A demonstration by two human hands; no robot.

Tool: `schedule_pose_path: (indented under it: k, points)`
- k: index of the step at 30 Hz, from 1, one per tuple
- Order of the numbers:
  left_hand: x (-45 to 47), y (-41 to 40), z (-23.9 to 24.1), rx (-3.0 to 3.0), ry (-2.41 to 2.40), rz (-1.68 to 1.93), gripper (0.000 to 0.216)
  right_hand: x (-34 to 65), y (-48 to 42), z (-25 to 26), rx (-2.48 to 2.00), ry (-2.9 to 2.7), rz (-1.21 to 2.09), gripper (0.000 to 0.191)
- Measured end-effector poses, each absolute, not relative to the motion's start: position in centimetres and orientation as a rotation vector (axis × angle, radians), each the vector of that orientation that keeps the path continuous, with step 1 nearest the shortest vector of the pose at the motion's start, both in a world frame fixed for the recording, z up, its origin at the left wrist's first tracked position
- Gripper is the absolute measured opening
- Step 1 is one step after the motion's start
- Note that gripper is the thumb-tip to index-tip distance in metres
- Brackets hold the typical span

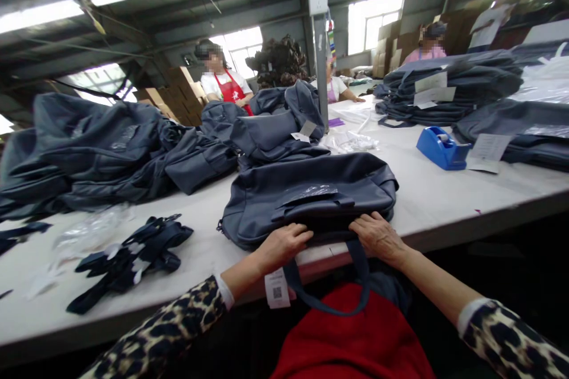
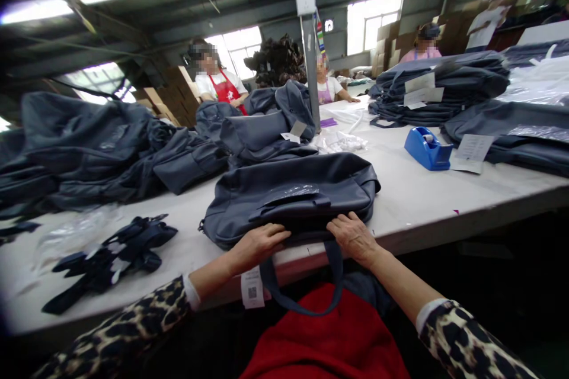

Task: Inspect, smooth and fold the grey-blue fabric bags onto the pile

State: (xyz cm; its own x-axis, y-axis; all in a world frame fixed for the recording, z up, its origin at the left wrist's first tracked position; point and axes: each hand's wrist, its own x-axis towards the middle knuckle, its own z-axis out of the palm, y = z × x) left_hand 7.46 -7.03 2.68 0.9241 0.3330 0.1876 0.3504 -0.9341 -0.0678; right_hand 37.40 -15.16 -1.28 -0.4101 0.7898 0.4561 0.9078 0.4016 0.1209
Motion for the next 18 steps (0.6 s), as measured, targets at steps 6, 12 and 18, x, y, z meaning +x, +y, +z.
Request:
schedule_pose_path:
  k: [6, 12, 18]
  points:
    - [10.8, -6.5, 4.4, -2.710, -0.472, -0.553, 0.036, 37.0, -15.7, -1.5, -1.478, -2.322, -0.553, 0.016]
    - [11.9, -5.6, 2.1, -2.782, -0.519, -0.207, 0.025, 36.9, -16.2, -1.6, -1.478, -2.314, -0.595, 0.016]
    - [12.0, -6.3, 0.8, -2.826, -0.553, -0.114, 0.027, 36.4, -17.0, -1.7, -1.499, -2.308, -0.608, 0.016]
